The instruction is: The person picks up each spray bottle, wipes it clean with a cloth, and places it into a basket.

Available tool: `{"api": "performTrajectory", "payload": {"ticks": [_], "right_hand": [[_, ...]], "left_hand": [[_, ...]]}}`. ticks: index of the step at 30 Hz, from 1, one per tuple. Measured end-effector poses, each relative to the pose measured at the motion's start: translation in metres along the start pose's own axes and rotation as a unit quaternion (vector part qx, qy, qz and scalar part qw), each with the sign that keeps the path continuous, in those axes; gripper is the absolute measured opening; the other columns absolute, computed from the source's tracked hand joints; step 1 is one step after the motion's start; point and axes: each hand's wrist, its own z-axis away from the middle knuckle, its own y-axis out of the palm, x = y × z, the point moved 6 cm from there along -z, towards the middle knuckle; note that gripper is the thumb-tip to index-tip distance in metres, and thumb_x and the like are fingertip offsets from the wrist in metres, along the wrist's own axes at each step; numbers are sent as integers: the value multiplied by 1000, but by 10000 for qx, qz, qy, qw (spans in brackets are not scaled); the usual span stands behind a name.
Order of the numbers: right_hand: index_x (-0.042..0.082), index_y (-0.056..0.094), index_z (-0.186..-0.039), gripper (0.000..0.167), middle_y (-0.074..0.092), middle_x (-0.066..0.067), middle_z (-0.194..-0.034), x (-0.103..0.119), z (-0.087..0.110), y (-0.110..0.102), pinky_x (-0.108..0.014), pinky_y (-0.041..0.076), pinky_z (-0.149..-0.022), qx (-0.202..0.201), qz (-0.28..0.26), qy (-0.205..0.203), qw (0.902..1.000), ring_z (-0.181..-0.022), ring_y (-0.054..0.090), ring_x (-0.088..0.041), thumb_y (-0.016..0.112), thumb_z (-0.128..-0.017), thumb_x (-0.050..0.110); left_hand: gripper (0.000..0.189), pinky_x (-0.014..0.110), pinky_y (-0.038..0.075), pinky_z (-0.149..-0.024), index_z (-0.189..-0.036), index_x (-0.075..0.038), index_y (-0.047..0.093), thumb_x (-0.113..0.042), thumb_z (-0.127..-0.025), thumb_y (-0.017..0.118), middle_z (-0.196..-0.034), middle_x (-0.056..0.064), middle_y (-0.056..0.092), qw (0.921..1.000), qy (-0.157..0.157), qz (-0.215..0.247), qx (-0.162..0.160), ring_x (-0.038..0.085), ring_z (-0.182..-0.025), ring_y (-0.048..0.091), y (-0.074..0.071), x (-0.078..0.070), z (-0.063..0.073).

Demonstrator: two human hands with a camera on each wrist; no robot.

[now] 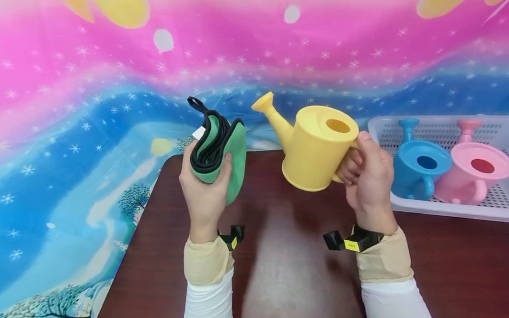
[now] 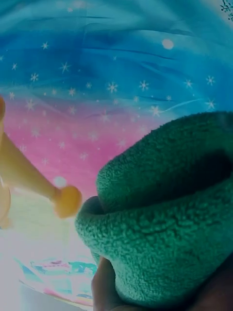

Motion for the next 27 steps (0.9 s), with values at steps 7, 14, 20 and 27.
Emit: {"api": "performTrajectory", "payload": {"ticks": [7,14,20,27], "right_hand": [[13,35,-61,55,28,-2,-52,1,9,14,-37,9,-42,618,275,78,9977,-42,24,-19,49,-111,29],[12,35,-61,55,28,-2,-53,4,14,26,-37,9,-41,954,92,57,9954,-42,24,-18,50,-111,29],[11,33,-63,54,26,-2,-54,4,18,37,-37,9,-41,1158,-106,130,9931,-43,22,-17,48,-112,29],[11,33,-63,55,27,-3,-54,0,24,45,-38,12,-40,1391,19,215,9901,-42,24,-19,43,-113,30]], "left_hand": [[45,41,55,-107,-134,-1,66,-5,-91,78,-132,12,72,9995,-158,-32,-277,23,-124,67,3,6,1],[45,41,54,-108,-135,-4,66,-13,-93,79,-131,10,73,9988,-302,112,-367,20,-124,68,13,4,2],[43,42,55,-106,-134,-6,69,-14,-92,79,-129,9,75,9983,-292,136,-482,19,-122,69,16,0,3],[46,41,54,-110,-137,-9,68,-12,-93,79,-135,7,72,9970,-409,328,-565,19,-127,67,13,0,7]]}}
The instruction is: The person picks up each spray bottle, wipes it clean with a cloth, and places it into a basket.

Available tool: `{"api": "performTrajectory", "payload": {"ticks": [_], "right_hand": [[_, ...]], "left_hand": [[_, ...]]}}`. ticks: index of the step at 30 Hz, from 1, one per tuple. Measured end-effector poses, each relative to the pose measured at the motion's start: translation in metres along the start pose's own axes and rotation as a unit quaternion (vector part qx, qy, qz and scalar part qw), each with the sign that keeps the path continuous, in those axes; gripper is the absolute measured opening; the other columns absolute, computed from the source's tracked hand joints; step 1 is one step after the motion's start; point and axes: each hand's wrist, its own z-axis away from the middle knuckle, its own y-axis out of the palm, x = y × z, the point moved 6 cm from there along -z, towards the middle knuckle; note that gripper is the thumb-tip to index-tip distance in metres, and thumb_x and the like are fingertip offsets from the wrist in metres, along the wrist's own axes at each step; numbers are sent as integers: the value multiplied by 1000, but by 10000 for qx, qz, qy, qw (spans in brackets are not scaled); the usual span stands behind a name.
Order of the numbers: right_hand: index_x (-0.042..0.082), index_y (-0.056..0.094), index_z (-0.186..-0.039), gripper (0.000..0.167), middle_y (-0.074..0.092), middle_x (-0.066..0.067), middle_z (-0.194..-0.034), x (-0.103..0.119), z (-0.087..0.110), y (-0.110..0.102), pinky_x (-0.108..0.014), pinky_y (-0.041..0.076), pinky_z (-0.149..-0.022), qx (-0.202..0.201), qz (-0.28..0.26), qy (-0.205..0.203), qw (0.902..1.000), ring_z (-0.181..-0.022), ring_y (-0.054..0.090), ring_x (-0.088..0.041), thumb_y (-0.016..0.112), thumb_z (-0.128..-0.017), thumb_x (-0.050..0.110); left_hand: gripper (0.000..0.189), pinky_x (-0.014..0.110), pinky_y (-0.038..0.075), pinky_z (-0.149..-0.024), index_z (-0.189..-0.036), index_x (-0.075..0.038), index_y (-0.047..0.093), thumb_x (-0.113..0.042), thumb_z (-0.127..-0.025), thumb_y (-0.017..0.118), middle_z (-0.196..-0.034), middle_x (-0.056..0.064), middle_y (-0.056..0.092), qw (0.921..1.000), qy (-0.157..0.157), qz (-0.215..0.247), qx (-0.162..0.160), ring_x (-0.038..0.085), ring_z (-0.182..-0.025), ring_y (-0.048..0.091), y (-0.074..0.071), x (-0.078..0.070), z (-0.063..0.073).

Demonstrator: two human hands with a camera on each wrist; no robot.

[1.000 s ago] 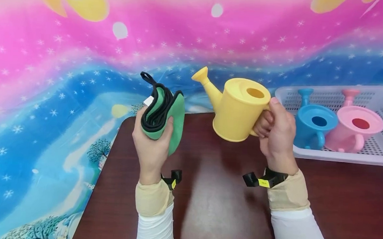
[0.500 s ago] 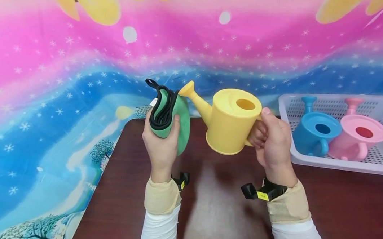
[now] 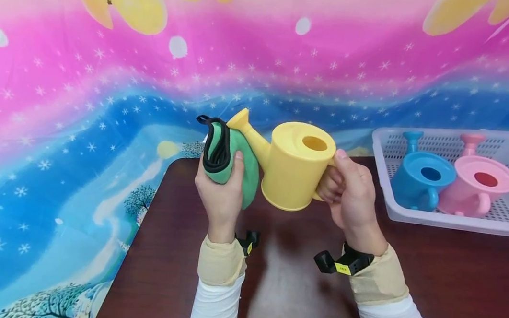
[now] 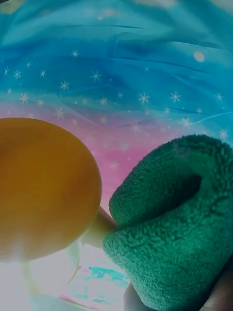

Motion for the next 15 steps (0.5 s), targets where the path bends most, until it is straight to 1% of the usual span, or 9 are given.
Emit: {"api": "performTrajectory", "payload": {"ticks": [4,8,15], "right_hand": [[11,33,-64,55,27,-3,-54,-1,0,3,-38,13,-40,91,-2,34,10000,-42,24,-19,42,-114,30],[11,32,-64,54,26,-2,-54,0,0,3,-38,12,-40,158,-82,34,9998,-42,23,-18,41,-114,29],[10,32,-65,52,26,-2,-55,6,1,1,-38,12,-39,224,-129,-41,9997,-42,23,-19,40,-114,26]], "left_hand": [[48,41,54,-110,-139,-9,67,-11,-93,79,-136,7,72,10000,-6,36,-5,20,-128,67,-1,1,0],[49,41,55,-110,-140,-9,67,-11,-93,79,-137,7,72,10000,22,65,69,20,-127,67,-1,1,1],[49,41,55,-110,-140,-7,65,-11,-93,78,-137,7,71,9989,119,24,442,19,-127,67,6,0,2]]}}
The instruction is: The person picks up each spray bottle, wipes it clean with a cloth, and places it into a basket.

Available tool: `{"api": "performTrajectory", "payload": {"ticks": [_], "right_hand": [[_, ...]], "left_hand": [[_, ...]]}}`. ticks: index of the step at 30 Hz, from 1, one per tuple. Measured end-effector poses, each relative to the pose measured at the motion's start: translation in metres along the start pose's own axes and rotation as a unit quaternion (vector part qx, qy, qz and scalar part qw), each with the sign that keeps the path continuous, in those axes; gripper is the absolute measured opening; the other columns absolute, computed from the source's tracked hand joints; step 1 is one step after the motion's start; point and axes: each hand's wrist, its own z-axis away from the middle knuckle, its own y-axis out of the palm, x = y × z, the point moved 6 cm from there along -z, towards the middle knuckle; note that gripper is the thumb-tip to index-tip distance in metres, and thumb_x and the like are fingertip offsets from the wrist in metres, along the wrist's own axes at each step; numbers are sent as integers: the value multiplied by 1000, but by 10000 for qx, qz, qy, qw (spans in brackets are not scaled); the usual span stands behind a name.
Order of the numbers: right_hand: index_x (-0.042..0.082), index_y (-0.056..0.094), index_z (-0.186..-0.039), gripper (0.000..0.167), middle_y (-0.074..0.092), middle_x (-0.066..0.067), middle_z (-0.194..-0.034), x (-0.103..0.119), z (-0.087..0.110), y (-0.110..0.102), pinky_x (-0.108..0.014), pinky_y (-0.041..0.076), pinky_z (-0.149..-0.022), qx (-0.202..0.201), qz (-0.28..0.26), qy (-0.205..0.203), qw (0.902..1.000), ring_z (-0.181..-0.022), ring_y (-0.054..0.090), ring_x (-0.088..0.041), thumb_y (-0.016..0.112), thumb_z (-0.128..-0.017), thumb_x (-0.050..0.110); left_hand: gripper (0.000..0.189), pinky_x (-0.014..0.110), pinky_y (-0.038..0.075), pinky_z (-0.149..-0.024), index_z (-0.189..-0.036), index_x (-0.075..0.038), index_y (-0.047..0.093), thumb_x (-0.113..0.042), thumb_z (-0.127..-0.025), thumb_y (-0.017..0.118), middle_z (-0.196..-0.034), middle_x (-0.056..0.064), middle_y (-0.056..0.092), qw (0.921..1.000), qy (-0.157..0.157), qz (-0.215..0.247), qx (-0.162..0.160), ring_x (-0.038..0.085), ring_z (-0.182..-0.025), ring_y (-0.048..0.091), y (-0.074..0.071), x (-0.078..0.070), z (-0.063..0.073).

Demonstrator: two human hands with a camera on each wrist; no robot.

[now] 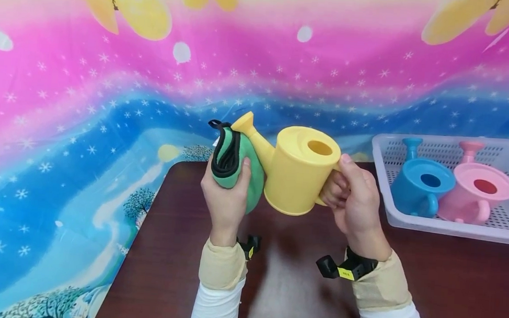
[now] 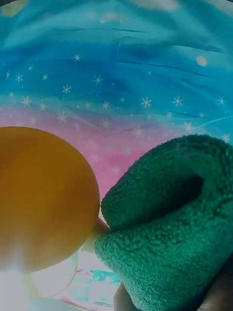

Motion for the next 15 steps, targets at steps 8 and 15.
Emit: {"api": "performTrajectory", "payload": {"ticks": [8,15], "right_hand": [[10,34,-66,51,26,-3,-55,5,0,-4,-39,12,-40,1,-161,2,9999,-43,24,-19,41,-113,25],[9,32,-65,51,25,-3,-56,9,0,-8,-38,10,-40,-49,-174,-81,9998,-43,23,-19,42,-113,24]], "left_hand": [[44,41,56,-106,-135,-4,67,-11,-92,78,-128,11,75,9995,167,-179,223,20,-118,70,4,0,0],[43,40,58,-103,-132,-3,68,-7,-91,79,-124,13,76,9967,324,-390,629,22,-114,72,11,1,1]]}}
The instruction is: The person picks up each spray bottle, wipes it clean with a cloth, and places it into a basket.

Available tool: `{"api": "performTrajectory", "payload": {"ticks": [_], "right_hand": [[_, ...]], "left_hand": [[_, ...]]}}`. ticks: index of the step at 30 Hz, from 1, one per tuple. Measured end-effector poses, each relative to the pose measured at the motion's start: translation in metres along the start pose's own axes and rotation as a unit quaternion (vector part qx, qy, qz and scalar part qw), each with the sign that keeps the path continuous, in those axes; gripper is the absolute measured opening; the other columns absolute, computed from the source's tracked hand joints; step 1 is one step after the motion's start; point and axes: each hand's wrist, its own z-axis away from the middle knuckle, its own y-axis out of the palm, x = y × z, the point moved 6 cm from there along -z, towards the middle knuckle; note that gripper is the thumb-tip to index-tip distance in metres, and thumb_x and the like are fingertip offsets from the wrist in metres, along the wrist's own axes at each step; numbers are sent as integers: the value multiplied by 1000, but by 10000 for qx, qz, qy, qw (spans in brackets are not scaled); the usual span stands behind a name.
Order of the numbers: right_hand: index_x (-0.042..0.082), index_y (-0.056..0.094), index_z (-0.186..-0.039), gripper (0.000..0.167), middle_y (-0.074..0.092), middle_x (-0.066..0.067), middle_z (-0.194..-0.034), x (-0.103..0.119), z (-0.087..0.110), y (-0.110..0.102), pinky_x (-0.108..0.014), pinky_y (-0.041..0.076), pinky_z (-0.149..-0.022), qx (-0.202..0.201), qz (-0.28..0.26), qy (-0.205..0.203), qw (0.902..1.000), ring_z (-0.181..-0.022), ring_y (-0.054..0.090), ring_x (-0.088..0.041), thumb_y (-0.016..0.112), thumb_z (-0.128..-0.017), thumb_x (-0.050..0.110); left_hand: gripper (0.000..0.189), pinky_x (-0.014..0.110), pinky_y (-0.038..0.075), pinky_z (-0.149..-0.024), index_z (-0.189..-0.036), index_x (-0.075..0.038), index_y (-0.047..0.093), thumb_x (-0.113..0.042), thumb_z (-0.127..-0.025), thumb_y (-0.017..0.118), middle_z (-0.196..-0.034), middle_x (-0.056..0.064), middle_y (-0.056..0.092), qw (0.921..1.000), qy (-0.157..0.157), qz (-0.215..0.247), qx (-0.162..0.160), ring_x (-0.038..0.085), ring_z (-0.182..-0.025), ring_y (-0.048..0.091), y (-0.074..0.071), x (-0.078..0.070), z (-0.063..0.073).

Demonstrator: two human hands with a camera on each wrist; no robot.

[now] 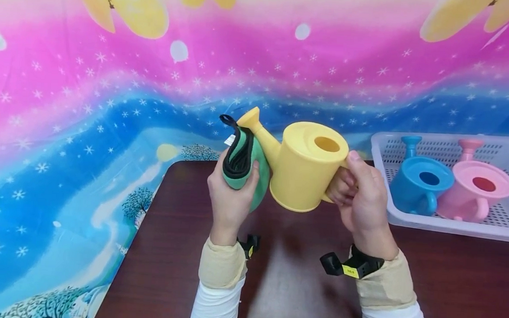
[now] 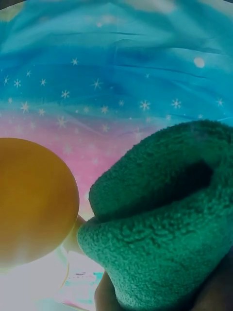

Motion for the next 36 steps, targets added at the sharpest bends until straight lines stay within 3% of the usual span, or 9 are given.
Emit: {"api": "performTrajectory", "payload": {"ticks": [16,23,36], "right_hand": [[8,35,-66,49,29,-4,-56,6,-1,-4,-39,12,-42,-120,172,-167,9996,-44,26,-19,43,-113,22],[8,34,-66,49,28,-3,-55,7,-1,-7,-39,12,-42,-234,243,-211,9992,-44,25,-19,43,-113,23],[8,31,-65,51,25,-2,-55,10,1,-9,-37,9,-41,-304,77,-324,9990,-44,22,-17,43,-112,23]], "left_hand": [[42,41,59,-101,-130,-3,70,-7,-89,80,-121,12,77,9987,-63,-210,454,22,-111,73,8,1,0],[44,39,58,-106,-134,-7,68,-6,-91,79,-126,9,76,9960,-91,-229,856,20,-117,72,12,1,2],[45,40,57,-108,-134,-7,66,-6,-91,78,-127,8,76,9920,-212,-237,1222,20,-118,71,15,2,3]]}}
